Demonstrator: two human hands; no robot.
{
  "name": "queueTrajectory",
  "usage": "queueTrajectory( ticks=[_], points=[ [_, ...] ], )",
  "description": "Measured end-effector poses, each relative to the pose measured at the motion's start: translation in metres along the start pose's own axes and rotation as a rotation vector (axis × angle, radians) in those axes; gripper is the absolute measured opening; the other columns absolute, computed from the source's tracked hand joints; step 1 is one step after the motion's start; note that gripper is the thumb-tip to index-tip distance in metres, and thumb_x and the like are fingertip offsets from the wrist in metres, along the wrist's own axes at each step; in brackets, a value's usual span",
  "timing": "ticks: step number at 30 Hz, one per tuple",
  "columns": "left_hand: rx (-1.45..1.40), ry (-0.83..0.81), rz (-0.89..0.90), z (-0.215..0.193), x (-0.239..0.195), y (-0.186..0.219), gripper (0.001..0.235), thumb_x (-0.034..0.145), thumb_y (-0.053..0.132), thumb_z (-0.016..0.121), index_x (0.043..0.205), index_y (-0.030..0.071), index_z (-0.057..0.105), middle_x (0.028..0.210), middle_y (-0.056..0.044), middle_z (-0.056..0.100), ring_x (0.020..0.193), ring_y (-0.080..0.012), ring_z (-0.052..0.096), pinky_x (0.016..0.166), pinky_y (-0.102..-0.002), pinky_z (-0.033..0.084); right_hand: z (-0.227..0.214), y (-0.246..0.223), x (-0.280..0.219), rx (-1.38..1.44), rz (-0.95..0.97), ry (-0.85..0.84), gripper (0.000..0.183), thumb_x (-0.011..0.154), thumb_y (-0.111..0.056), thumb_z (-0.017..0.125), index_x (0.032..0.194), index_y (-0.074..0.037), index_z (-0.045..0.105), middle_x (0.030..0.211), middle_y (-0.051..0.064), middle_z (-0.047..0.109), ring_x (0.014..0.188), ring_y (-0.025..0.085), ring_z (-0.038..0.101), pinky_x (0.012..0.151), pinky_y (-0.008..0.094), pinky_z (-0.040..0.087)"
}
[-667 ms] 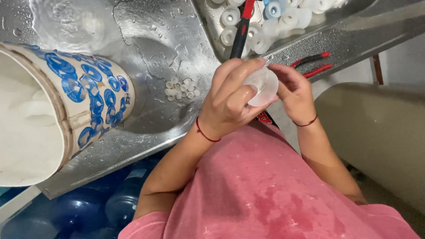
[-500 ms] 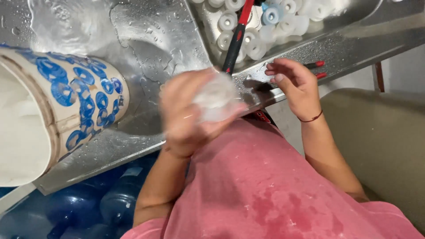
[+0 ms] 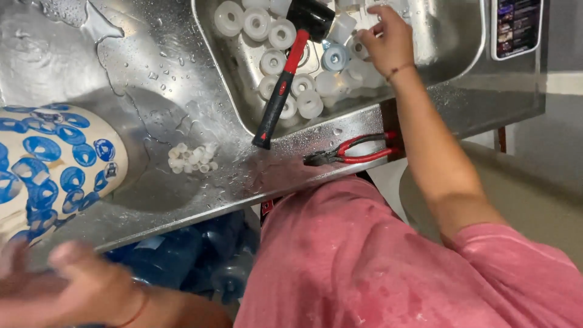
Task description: The person repeatedly picks up white plastic rings and smaller white plastic pieces from a stainless steel sink, then joins them together by hand. The assembled parts are placed into a white bucket with blue patterns. The person continues this assembly process throughout the video.
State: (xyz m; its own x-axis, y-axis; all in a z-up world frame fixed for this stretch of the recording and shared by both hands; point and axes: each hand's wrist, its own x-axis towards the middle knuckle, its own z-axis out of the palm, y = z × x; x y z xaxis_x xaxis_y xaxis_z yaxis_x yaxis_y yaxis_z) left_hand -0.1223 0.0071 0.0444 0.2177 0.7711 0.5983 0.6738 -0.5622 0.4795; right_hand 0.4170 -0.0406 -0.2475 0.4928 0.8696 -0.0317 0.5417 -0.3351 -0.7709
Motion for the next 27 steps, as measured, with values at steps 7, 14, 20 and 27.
queueTrajectory(
  ticks=[7,14,20,27],
  points=[
    [-0.176,-0.387,-0.211,0.120,-0.080,0.097,0.045,0.076,0.038,0.087,0.101,0.004,0.072,0.101,-0.014,0.072,0.096,-0.0337,0.068,0.091,-0.043,0.054,0.003,0.010,0.051,-0.413,-0.290,0.194,0.015,0.088,-0.009,0.071,0.096,-0.016,0.061,0.076,0.005,0.062,0.072,0.021,0.060,0.060,0.037,0.045],
    [-0.298,-0.564,-0.325,0.160,-0.107,0.101,0.054,0.093,0.021,0.072,0.135,-0.003,0.050,0.133,-0.021,0.056,0.122,-0.0366,0.056,0.110,-0.048,0.047,0.037,-0.129,-0.051,-0.044,-0.360,-0.055,0.012,0.093,0.000,0.070,0.091,-0.004,0.081,0.082,0.005,0.075,0.076,0.013,0.066,0.068,0.028,0.052],
    [-0.153,-0.345,-0.350,0.129,-0.121,0.047,0.081,0.072,-0.011,0.073,0.145,0.003,0.041,0.142,-0.018,0.051,0.135,-0.0355,0.052,0.120,-0.047,0.045,0.089,-0.274,-0.141,0.175,-0.257,-0.612,0.016,0.094,-0.012,0.070,0.078,-0.011,0.068,0.066,-0.003,0.056,0.065,0.008,0.048,0.064,0.027,0.039],
    [-0.035,-0.208,-0.600,0.051,-0.145,-0.022,0.053,0.076,0.031,0.087,0.115,0.007,0.061,0.106,-0.009,0.069,0.092,-0.0322,0.057,0.085,-0.041,0.047,0.181,-0.315,-0.115,-0.032,-0.692,-0.734,0.026,0.088,-0.015,0.078,0.112,-0.009,0.073,0.095,0.010,0.058,0.080,0.027,0.058,0.071,0.038,0.047]
  ],
)
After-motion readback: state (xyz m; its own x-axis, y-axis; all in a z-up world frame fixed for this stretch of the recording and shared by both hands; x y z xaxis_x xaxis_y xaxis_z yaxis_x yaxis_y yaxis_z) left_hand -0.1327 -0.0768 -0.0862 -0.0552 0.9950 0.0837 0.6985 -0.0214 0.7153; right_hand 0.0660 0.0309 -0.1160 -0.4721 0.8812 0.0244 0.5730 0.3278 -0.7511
